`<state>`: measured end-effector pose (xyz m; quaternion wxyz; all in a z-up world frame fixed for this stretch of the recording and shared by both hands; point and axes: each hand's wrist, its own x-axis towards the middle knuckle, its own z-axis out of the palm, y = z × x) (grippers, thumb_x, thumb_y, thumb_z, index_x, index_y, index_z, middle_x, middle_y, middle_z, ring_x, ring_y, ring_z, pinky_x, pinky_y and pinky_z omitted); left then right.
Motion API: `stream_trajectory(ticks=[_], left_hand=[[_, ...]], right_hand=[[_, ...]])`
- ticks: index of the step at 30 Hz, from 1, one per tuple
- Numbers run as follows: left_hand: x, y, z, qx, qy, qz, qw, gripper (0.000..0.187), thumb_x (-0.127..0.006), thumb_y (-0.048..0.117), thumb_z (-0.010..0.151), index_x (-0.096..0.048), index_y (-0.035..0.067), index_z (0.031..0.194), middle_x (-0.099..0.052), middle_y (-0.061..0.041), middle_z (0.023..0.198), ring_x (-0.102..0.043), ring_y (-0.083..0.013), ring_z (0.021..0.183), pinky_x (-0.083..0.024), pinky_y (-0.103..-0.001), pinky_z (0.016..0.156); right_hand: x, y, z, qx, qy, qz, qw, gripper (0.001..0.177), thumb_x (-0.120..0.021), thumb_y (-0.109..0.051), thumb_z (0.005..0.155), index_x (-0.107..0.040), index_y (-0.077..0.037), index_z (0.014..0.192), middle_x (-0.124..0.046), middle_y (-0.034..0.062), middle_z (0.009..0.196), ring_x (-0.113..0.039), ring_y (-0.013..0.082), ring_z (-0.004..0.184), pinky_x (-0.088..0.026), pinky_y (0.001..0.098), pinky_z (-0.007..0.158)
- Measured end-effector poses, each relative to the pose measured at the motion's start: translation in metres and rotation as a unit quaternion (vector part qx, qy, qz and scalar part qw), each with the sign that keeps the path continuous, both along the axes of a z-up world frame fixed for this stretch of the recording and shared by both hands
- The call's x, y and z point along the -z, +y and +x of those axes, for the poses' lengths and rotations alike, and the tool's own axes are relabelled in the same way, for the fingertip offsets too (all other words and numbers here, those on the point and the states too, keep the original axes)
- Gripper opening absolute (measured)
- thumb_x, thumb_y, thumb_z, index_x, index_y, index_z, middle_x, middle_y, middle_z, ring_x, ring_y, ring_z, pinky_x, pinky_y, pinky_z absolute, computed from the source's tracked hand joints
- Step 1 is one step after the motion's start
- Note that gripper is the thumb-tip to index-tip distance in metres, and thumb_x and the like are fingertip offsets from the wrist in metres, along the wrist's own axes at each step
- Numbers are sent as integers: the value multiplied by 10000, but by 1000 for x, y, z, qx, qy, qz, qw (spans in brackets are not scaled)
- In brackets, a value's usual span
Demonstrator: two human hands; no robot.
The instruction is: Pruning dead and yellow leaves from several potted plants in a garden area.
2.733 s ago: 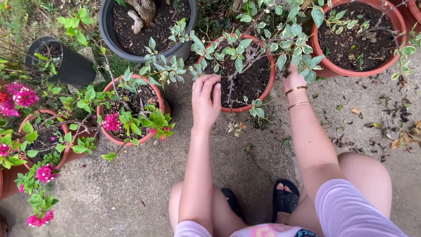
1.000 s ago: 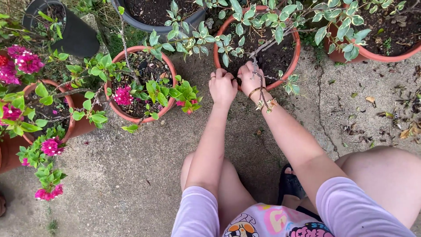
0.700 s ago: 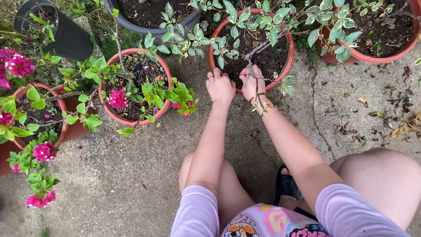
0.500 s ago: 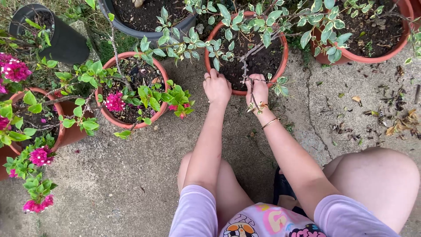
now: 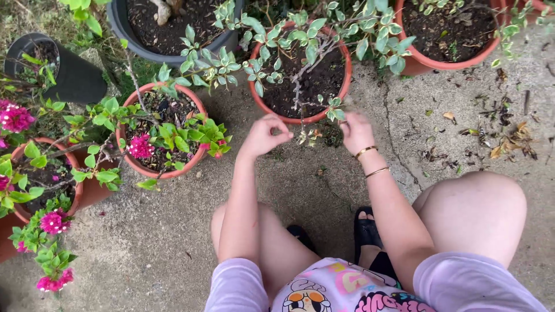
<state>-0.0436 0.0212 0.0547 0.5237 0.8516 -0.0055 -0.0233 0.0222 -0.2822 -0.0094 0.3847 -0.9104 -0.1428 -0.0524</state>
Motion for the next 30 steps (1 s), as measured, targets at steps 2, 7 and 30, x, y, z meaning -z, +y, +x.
stream_trajectory(ticks=[2,7,30], left_hand=[[-9,-32,-9,41,98,24,994,298,-906,284,731,-685,84,727,-685,-44,932,-676,-201,854,-550,-357,779],[58,-124,-14,14,118,132,984,255,-810,325,862,-698,100,900,-681,-107,1007,-698,-297,965,-557,-407,864],[-22,-316,71,108,58,211,970,660,-730,286,862,-480,174,1462,-378,-137,1539,-478,-387,1358,-371,-597,1108]], right_hand=[[1,-7,2,-83,-17,-171,982,375,-700,-103,825,-694,-113,1201,-696,168,1125,-626,380,1081,-469,546,905],[-15,-16,-5,10,20,-211,977,232,-755,-210,810,-753,-218,1042,-726,48,1054,-610,276,1125,-451,521,908],[-106,-149,-6,283,306,-113,902,976,-801,-340,788,-264,-407,1600,54,143,1723,-134,350,1579,-90,724,1195]])
